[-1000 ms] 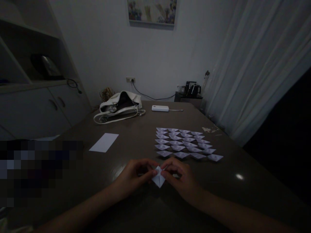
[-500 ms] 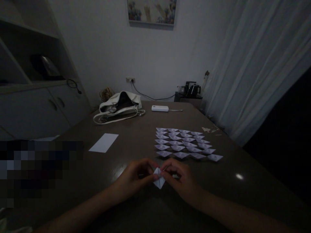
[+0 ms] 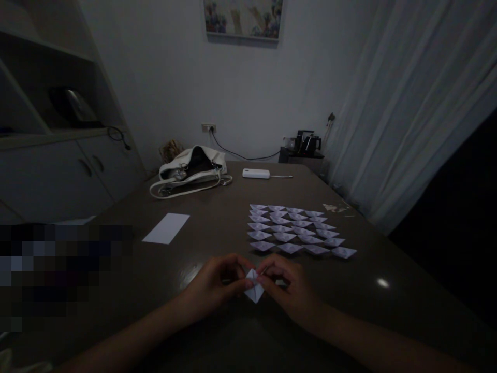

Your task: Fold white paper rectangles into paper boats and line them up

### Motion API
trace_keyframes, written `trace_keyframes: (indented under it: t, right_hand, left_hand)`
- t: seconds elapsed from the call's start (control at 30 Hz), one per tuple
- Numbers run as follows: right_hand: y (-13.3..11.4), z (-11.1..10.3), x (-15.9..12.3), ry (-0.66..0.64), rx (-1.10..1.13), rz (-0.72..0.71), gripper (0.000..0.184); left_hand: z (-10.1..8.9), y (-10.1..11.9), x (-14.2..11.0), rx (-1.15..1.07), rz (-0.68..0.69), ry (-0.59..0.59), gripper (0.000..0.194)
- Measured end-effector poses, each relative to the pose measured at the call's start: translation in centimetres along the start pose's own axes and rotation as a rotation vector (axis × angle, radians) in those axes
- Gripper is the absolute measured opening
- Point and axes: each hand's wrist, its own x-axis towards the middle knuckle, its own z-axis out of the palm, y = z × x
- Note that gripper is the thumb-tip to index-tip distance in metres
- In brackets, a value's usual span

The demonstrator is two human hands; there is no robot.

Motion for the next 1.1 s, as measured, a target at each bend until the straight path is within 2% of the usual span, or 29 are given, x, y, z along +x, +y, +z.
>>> trace_keyframes:
  t: [0.4,0.63,0.77,0.83,1.1]
  right_hand:
    - [-0.1,0.0,-0.1,-0.006,-0.011,0.015,0.007]
    - [-0.2,0.0,0.1,0.036,-0.011,0.028,0.007]
    - [-0.2,-0.1,0.2,0.068,-0.04,0.014,0.006]
    - [-0.1,-0.1,0.1,0.079,-0.052,0.018,0.006]
    - [-0.1,-0.1,0.1,0.066,-0.067,0.006,0.004]
  left_hand:
    - [0.1,0.3,-0.1,-0.033,-0.008,-0.014,0.025]
    - [0.2,-0.4,-0.1,-0.011,0.008,0.003,0.03]
    - [0.1,-0.6,0.1,-0.039,-0.02,-0.071,0.03]
    - [0.1,-0.7,0.2,-0.007,-0.02,-0.101,0.032]
    - [0.0,-0.8,0.1,0.146,0.017,-0.08,0.038]
